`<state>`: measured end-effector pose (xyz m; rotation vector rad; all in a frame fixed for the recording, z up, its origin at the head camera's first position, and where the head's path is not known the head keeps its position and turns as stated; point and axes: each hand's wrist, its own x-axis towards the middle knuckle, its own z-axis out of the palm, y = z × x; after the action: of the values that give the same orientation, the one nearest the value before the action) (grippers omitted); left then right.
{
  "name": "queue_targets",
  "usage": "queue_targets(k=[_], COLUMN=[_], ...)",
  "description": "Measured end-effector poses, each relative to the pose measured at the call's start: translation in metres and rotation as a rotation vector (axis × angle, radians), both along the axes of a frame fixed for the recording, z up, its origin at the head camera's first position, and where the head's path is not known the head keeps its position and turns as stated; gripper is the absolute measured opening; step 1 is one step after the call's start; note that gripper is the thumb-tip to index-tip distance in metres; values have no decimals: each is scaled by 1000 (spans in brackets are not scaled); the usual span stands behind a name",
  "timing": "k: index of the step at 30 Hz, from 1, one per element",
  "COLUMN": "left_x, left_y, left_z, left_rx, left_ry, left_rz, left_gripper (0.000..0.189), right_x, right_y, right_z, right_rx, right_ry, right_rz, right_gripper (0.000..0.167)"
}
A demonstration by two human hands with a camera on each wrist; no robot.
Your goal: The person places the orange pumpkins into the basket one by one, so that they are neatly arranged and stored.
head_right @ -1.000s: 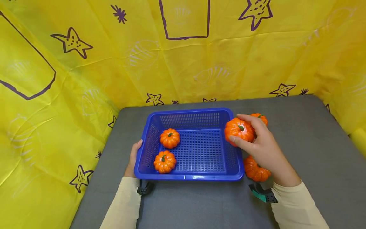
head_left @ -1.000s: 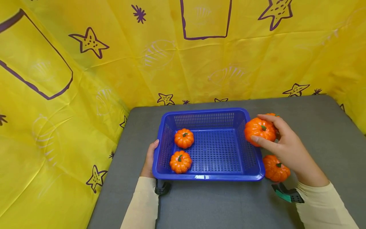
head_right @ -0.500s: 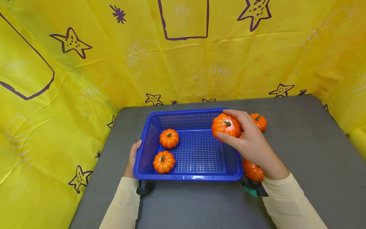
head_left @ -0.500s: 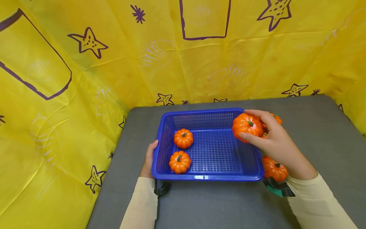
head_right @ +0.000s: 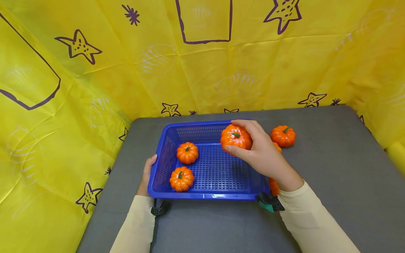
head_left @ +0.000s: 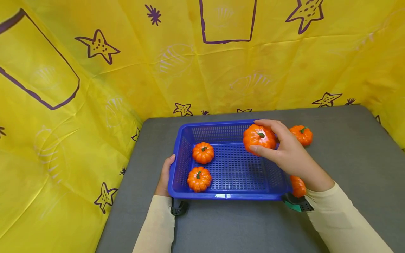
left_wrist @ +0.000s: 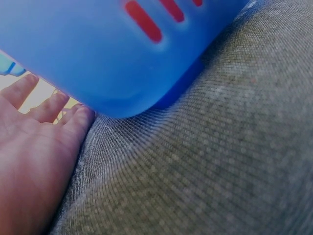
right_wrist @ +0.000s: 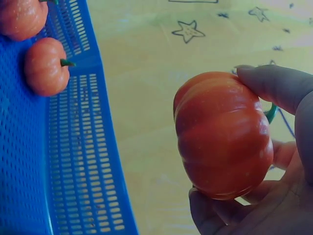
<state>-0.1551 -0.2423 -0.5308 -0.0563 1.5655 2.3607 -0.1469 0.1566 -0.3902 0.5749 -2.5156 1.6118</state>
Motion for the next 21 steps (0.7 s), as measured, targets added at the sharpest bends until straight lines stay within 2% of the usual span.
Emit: queue_targets(k=[7, 21], left_x=[0, 0], left_y=[-1, -1], left_z=[0, 1], left_rx=[12, -1], left_ry=[12, -7], left_rz=[0, -10], left_gripper=[71, 77], right_x=[-8, -28], right_y=[-15, -36], right_z=[3, -4], right_rx=[27, 36], right_ry=[-5, 8], right_rz=[35, 64], right_gripper=[65, 65])
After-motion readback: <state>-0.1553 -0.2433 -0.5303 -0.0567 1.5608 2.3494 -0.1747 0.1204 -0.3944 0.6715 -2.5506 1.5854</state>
